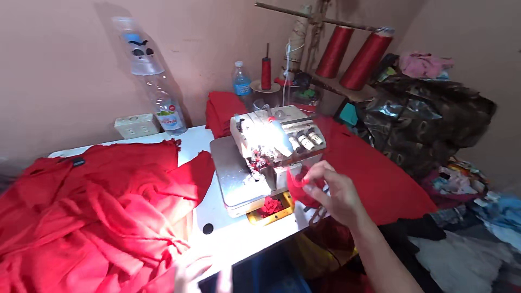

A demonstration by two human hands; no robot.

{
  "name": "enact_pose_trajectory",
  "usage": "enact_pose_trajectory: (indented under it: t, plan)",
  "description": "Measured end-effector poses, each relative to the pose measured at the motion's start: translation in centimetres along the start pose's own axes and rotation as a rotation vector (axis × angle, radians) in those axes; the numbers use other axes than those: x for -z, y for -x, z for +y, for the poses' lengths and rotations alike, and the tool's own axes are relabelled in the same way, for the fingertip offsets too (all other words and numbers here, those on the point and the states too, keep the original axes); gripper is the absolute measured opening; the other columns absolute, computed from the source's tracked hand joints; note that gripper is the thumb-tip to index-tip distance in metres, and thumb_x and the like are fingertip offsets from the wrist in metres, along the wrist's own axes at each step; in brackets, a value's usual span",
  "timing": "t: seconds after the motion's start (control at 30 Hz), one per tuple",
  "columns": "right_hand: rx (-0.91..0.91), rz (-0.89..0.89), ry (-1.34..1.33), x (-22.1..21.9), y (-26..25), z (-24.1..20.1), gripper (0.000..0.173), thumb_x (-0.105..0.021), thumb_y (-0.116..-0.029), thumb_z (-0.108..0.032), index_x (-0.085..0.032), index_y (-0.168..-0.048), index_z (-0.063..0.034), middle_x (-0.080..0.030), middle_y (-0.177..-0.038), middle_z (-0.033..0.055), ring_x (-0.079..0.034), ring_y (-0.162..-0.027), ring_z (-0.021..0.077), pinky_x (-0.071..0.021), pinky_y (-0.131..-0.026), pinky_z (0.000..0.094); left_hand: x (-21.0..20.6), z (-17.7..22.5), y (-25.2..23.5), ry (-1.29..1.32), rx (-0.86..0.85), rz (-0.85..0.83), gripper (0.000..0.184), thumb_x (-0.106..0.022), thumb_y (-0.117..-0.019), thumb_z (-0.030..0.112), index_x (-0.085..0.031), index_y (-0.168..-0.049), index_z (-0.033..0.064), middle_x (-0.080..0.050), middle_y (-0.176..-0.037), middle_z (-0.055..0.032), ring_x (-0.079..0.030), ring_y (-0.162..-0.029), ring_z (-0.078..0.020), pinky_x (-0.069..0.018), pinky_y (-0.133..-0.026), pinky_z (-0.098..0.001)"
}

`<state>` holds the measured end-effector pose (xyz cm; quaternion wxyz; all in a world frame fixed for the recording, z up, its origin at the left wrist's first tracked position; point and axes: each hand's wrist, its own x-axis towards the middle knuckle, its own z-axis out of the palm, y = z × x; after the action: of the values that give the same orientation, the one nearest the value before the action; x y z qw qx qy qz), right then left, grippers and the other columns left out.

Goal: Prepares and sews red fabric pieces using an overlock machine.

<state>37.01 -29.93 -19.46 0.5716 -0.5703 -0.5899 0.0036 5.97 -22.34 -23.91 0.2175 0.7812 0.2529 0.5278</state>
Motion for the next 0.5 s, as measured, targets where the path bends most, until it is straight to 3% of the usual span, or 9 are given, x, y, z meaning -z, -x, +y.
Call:
enact_pose_trajectory:
  t: [0.07, 0.13, 0.17, 0.23, 0.3, 0.37, 0.43, 0.47, 0.5]
  plan:
    - [0.118, -0.104, -0.014, -2.1, 0.9, -2.1, 0.017, -0.064, -0.099, -0.031, -0.072, -0.098, -0.0163, -0.07, -0.091, -0.0051, -0.063, -0.094, 0.0011, -0.0487, -0.093, 0.0238, -1.8, 2.4, -1.5, 0.137, 0.08, -0.16, 0.034, -0.061, -0.1008, 0.04, -0.066, -0.109, 0.0072, -0.069, -0.11, -0.0017, -0.057, -0.115, -0.0023, -0.0414, -0.106, -0.0246]
    - [0.168, -0.152, -0.06, -4.3, 1.8, -4.3, 0.018, -0.065, -0.0988, -0.03, -0.073, -0.097, -0.0141, -0.071, -0.085, -0.0019, -0.064, -0.086, 0.0006, -0.0493, -0.083, 0.018, -3.3, 3.3, -2.4, 0.274, 0.132, -0.225, 0.055, -0.066, -0.0944, 0.05, -0.068, -0.118, -0.0003, -0.071, -0.121, -0.0084, -0.057, -0.122, -0.005, -0.0423, -0.108, -0.0257]
    - [0.17, -0.169, -0.096, -5.2, 2.3, -5.2, 0.019, -0.064, -0.0995, -0.028, -0.071, -0.099, -0.0105, -0.069, -0.083, 0.0006, -0.062, -0.081, -0.0011, -0.0494, -0.076, 0.0126, -3.8, 3.4, -2.6, 0.339, 0.142, -0.197, 0.053, -0.071, -0.0902, 0.047, -0.071, -0.114, -0.0002, -0.073, -0.117, -0.0072, -0.06, -0.12, -0.0038, -0.0464, -0.105, -0.0242]
    - [0.099, -0.19, -0.191, -6.0, 3.4, -6.9, 0.021, -0.063, -0.1016, -0.025, -0.063, -0.108, -0.0053, -0.068, -0.087, -0.0005, -0.061, -0.079, -0.0074, -0.0504, -0.073, 0.0073, -4.1, 3.4, -2.5, 0.405, 0.101, -0.087, 0.028, -0.075, -0.0892, 0.036, -0.071, -0.094, 0.0092, -0.074, -0.107, 0.0023, -0.063, -0.114, -0.0005, -0.0507, -0.102, -0.0209]
    - [-0.077, -0.223, -0.41, -6.2, 4.4, -8.7, 0.022, -0.06, -0.1029, -0.02, -0.056, -0.117, -0.0041, -0.071, -0.098, -0.0073, -0.065, -0.087, -0.0096, -0.0548, -0.078, 0.0104, -3.4, 3.4, -1.7, 0.344, -0.007, 0.011, 0.016, -0.071, -0.0951, 0.029, -0.066, -0.089, 0.0151, -0.073, -0.099, 0.0075, -0.062, -0.116, -0.0024, -0.0449, -0.108, -0.0228]
    - [-0.263, -0.338, -0.749, -6.8, 5.1, -9.6, 0.024, -0.055, -0.1054, -0.023, -0.054, -0.129, -0.0167, -0.071, -0.117, -0.0144, -0.066, -0.094, -0.0067, -0.0556, -0.08, 0.0142, -2.4, 3.6, -0.8, 0.188, -0.128, 0.074, 0.014, -0.06, -0.1032, 0.028, -0.059, -0.093, 0.0186, -0.067, -0.108, 0.0136, -0.051, -0.129, -0.0015, -0.0334, -0.116, -0.0225]
    - [-0.301, -0.51, -0.956, -7.9, 5.9, -9.1, 0.038, -0.053, -0.1056, -0.017, -0.051, -0.143, -0.0104, -0.063, -0.138, -0.0069, -0.066, -0.103, -0.0014, -0.0577, -0.083, 0.02, -2.2, 3.4, 0.3, 0.001, -0.184, 0.18, 0.015, -0.052, -0.1069, 0.03, -0.064, -0.101, 0.0225, -0.059, -0.127, 0.0179, -0.039, -0.139, -0.0001, -0.0286, -0.118, -0.0213]
    - [-0.278, -0.553, -0.967, -8.6, 6.2, -8.9, 0.038, -0.055, -0.1043, -0.014, -0.053, -0.142, -0.0058, -0.061, -0.14, -0.003, -0.066, -0.106, -0.0008, -0.0584, -0.086, 0.0214, -2.3, 3.1, 0.7, -0.079, -0.185, 0.212, 0.017, -0.05, -0.1077, 0.031, -0.066, -0.11, 0.0248, -0.053, -0.137, 0.0182, -0.033, -0.144, -0.0005, -0.0263, -0.119, -0.0219]
    - [-0.236, -0.548, -0.935, -9.3, 6.5, -8.9, 0.029, -0.058, -0.1027, -0.013, -0.062, -0.131, -0.0055, -0.063, -0.134, -0.0027, -0.065, -0.108, -0.0021, -0.0578, -0.089, 0.02, -2.3, 2.8, 1.1, -0.138, -0.173, 0.225, 0.02, -0.047, -0.1084, 0.033, -0.063, -0.117, 0.0266, -0.046, -0.145, 0.0175, -0.027, -0.147, -0.0009, -0.0248, -0.12, -0.0229]
